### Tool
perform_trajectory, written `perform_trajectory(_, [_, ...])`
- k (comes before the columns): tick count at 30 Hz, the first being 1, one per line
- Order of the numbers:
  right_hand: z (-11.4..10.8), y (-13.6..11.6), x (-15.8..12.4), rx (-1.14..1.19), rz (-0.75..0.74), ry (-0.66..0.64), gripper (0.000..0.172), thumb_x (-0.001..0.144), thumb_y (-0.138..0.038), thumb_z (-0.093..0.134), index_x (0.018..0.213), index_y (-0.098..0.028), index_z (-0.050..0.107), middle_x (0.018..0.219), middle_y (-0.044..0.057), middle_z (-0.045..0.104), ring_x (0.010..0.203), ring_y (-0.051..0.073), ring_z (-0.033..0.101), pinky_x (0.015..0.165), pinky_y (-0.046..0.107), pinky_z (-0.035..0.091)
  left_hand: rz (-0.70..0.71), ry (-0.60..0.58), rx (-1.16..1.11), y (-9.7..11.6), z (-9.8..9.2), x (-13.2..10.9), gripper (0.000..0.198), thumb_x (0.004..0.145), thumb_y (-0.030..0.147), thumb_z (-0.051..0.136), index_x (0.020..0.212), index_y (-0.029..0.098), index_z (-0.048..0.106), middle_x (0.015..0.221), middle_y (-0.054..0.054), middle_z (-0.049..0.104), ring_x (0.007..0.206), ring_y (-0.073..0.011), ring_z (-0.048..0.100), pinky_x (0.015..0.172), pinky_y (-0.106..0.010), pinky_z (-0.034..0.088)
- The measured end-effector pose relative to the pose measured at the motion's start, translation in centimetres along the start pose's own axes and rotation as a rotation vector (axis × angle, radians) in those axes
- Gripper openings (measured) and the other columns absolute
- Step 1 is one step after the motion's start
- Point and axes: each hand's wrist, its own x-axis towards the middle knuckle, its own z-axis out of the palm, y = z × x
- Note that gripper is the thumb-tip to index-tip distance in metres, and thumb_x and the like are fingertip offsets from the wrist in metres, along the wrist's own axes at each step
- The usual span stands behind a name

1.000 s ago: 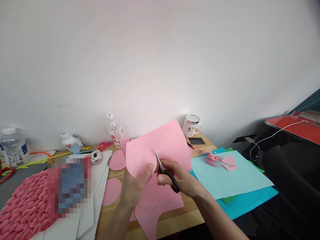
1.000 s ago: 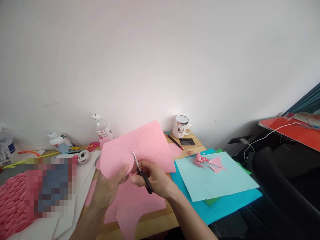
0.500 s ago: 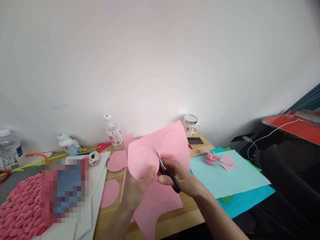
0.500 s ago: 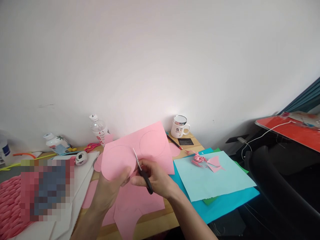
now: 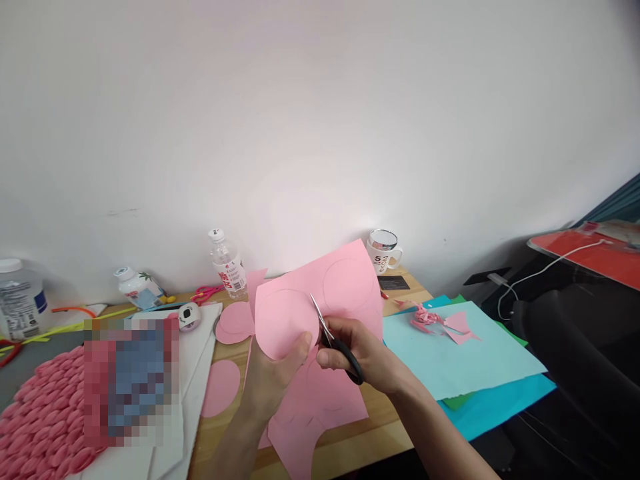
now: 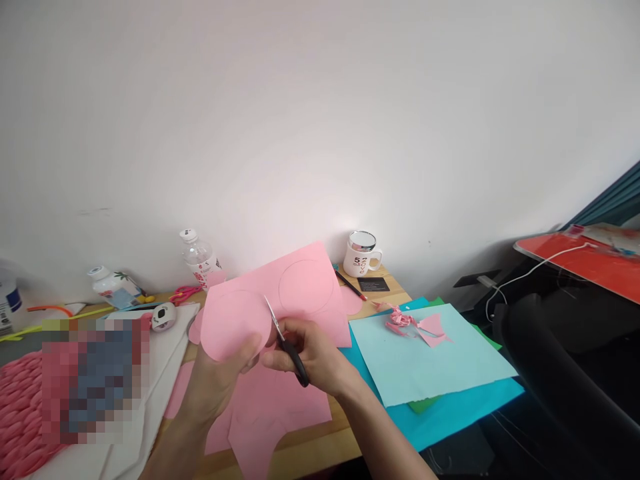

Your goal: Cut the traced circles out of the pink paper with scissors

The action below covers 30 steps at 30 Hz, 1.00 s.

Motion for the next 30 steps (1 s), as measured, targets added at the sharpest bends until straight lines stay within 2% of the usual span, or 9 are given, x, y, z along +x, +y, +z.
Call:
perform_trajectory(6, [0.2,-0.3,-0.1,-0.008,0.047,0.033,0.038,0.066,-0.044,0.08,0.076,-0.016,0.057,0.062,-0.005,0.047,0.058,0.009,0.044,0.057,0.024,0.04,0.003,-0.011,-0.029,0.4,-0.1,0.1,0.024,0.061,0.032,0.076,0.076,0.018,0.064,0.065,-0.002,0.063,0.063,-0.0186,0.058,0.052,-0.029,0.045])
perform_trajectory(11, [0.4,-0.5,0.1,-0.029,0.058,0.071,0.038,0.068,-0.046,0.077,0.069,-0.016,0.055,0.056,-0.005,0.046,0.056,0.01,0.048,0.055,0.024,0.043,0.029,-0.064,-0.124,0.4,-0.4,0.2,0.018,0.065,0.024,0.075,0.077,0.019,0.062,0.063,0.001,0.059,0.056,-0.0132,0.051,0.047,-0.025,0.04])
perform_trajectory(13, [0.6,-0.5,0.2,-0.021,0.053,0.084,0.038,0.067,-0.046,0.078,0.07,-0.016,0.056,0.057,-0.005,0.048,0.055,0.01,0.05,0.055,0.025,0.043,0.032,-0.032,-0.14,0.3,-0.3,0.2,0.015,0.069,0.024,0.073,0.07,0.018,0.059,0.058,0.003,0.055,0.052,-0.0109,0.047,0.046,-0.024,0.037])
perform_trajectory(17, [1.1,-0.6,0.2,0.011,0.024,0.078,0.038,0.068,-0.048,0.076,0.071,-0.016,0.055,0.059,-0.004,0.051,0.056,0.011,0.051,0.055,0.025,0.044,0.085,0.055,-0.069,0.1,0.3,-0.1,0.029,0.075,0.029,0.066,0.055,0.018,0.049,0.047,0.004,0.046,0.045,-0.0096,0.043,0.046,-0.024,0.037])
perform_trajectory(22, [1.3,-0.5,0.5,0.032,0.015,0.047,0.04,0.067,-0.049,0.078,0.072,-0.016,0.054,0.063,-0.003,0.051,0.056,0.009,0.045,0.055,0.024,0.04,0.038,0.107,-0.023,0.7,0.8,-0.6,0.024,0.068,0.032,0.072,0.061,0.018,0.054,0.049,0.004,0.049,0.046,-0.0108,0.046,0.044,-0.024,0.039])
perform_trajectory(27, [1.0,-0.6,0.6,0.004,-0.032,0.01,0.046,0.061,-0.047,0.083,0.069,-0.017,0.049,0.061,-0.006,0.042,0.056,0.008,0.035,0.05,0.022,0.029,-0.028,0.11,-0.058,1.1,-0.1,-0.6,0.029,0.059,0.037,0.078,0.076,0.016,0.065,0.065,-0.002,0.063,0.06,-0.0167,0.058,0.05,-0.027,0.046])
perform_trajectory(30, [1.0,-0.8,0.5,-0.005,-0.034,0.006,0.046,0.062,-0.048,0.082,0.071,-0.018,0.048,0.062,-0.006,0.04,0.056,0.008,0.034,0.05,0.022,0.028,-0.071,0.09,-0.048,1.4,-0.6,-0.7,0.033,0.062,0.039,0.077,0.083,0.016,0.066,0.074,-0.004,0.066,0.069,-0.0186,0.06,0.055,-0.028,0.05])
